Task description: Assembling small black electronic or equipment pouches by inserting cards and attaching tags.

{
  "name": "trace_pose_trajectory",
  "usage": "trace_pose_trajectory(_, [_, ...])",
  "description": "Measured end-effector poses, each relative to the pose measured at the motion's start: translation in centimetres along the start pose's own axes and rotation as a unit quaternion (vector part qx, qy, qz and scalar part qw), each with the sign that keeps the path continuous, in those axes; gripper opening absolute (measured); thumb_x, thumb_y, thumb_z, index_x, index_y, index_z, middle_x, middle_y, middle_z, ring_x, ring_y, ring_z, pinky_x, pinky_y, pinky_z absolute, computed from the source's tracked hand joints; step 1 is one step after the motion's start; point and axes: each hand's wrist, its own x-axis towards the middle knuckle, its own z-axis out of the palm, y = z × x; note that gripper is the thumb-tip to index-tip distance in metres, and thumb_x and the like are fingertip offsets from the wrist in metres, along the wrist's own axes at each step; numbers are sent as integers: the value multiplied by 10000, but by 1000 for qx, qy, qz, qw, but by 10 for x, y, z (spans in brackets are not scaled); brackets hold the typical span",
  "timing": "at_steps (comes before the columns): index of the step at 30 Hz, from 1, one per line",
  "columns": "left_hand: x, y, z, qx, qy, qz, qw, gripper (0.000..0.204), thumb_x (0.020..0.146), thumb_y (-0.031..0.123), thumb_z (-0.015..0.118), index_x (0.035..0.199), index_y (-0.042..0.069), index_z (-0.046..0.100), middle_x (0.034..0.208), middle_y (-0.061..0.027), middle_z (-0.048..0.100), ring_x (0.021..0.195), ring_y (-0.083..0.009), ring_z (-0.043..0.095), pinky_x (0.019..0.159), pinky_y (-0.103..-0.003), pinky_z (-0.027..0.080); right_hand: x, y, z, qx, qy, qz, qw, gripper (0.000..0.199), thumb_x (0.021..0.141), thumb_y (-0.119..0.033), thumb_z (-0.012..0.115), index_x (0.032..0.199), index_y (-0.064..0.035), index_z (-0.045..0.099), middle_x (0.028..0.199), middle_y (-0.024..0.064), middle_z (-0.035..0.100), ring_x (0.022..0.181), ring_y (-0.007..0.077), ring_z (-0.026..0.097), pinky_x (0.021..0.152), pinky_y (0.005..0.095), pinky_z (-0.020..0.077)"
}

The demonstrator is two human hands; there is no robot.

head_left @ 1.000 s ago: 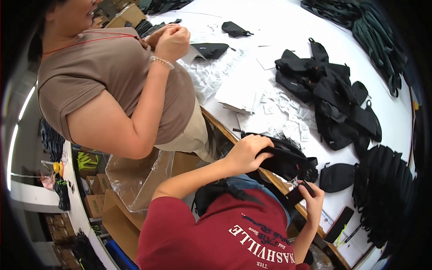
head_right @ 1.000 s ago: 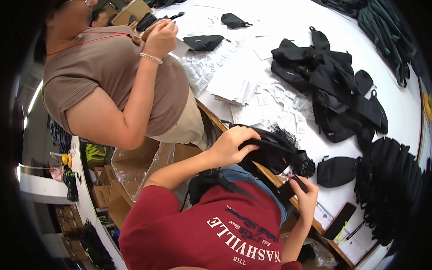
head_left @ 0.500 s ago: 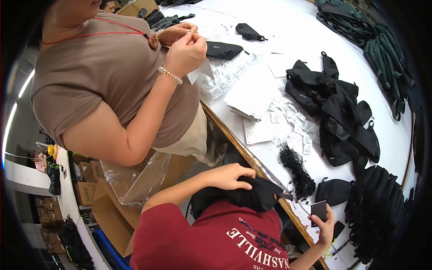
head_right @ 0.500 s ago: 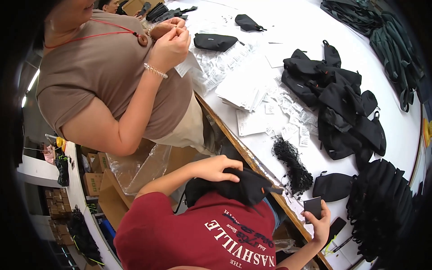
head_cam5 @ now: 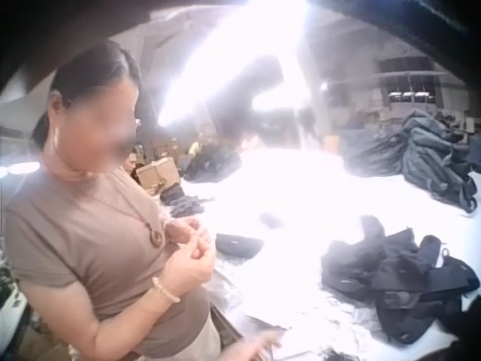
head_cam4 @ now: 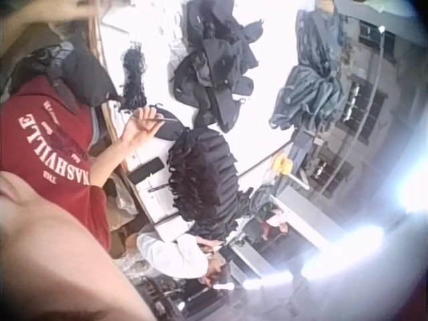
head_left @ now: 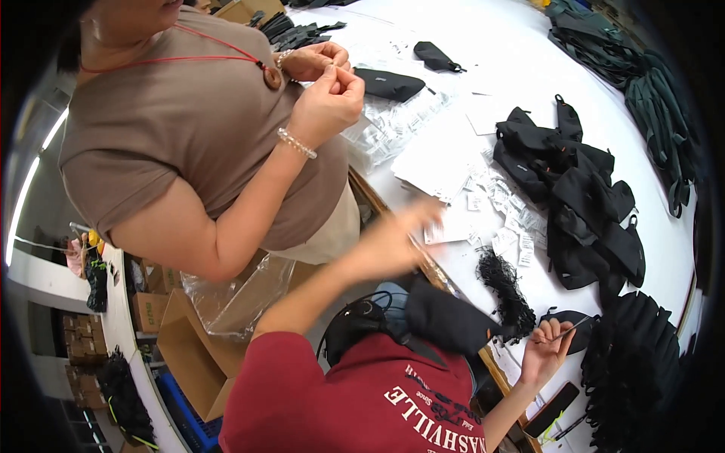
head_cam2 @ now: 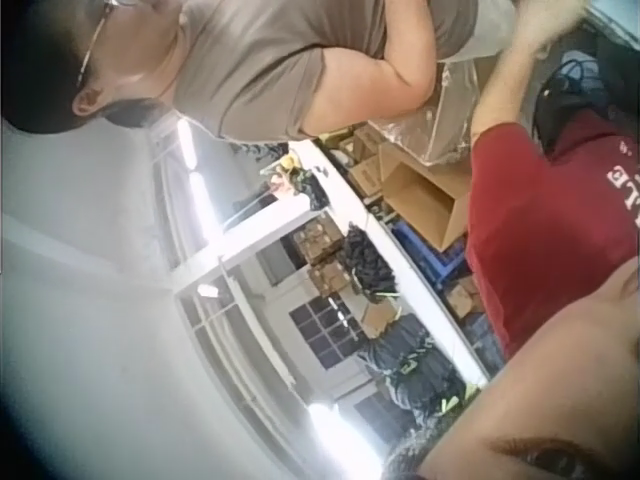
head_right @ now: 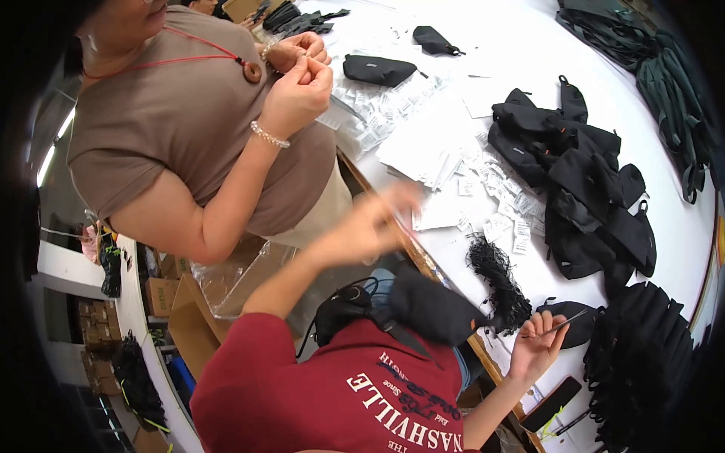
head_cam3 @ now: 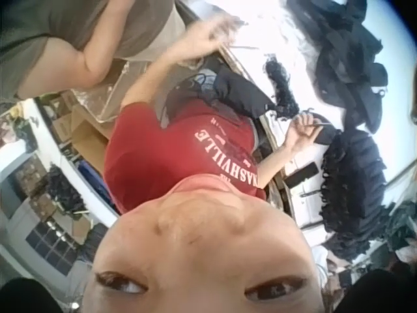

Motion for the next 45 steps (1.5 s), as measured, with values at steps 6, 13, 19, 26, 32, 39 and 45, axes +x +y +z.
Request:
trace_pose_trajectory(6, [56,51,-96,410,328,63,849,431,843,224,649,1213,42,524,1177,-144,554,1102,-300,501,989,-395,352,27,11,14,40,-96,64,993,123,939,-177,544,986,-66,513,770,13,379,667,114,360,584,231,328])
trace_pose_trajectory(13, [46,40,-115,309,322,-97,890,381,852,347,615,1118,76,590,974,-153,630,907,-353,591,805,-413,455,52,2,9,34,-41,91,994,140,970,-194,494,963,-56,469,733,8,348,613,101,329,537,231,296])
trace_pose_trajectory(19, [47,36,-97,377,300,-78,873,336,857,289,600,1126,89,584,946,-135,629,866,-344,598,769,-427,456,73,-7,16,-5,-13,79,997,142,970,-183,486,950,-49,444,734,13,330,614,103,310,531,239,279])
trace_pose_trajectory(26, [48,41,-91,335,247,-100,904,316,831,201,640,1111,61,603,990,-145,649,915,-321,617,807,-383,470,81,8,18,7,-26,110,994,136,965,-167,490,933,-49,431,731,7,313,621,100,300,548,243,272])
trace_pose_trajectory(32, [42,33,-82,322,217,-75,918,316,815,241,632,1089,86,601,914,-120,625,830,-320,585,767,-397,454,71,13,11,2,-16,91,996,131,967,-172,492,954,-45,460,720,-1,310,613,88,295,542,237,267])
trace_pose_trajectory(39, [40,38,-80,260,192,-72,944,251,851,203,582,1042,45,618,898,-134,624,840,-326,578,783,-399,456,62,8,3,-12,-1,84,996,143,974,-178,484,936,-41,465,710,-1,314,604,87,294,535,239,264])
trace_pose_trajectory(45, [150,32,-127,323,82,-37,942,190,883,145,523,987,24,626,827,-152,628,808,-302,604,790,-359,471,75,8,5,-20,-29,102,994,162,976,-190,478,917,-42,448,705,6,318,595,93,278,524,247,247])
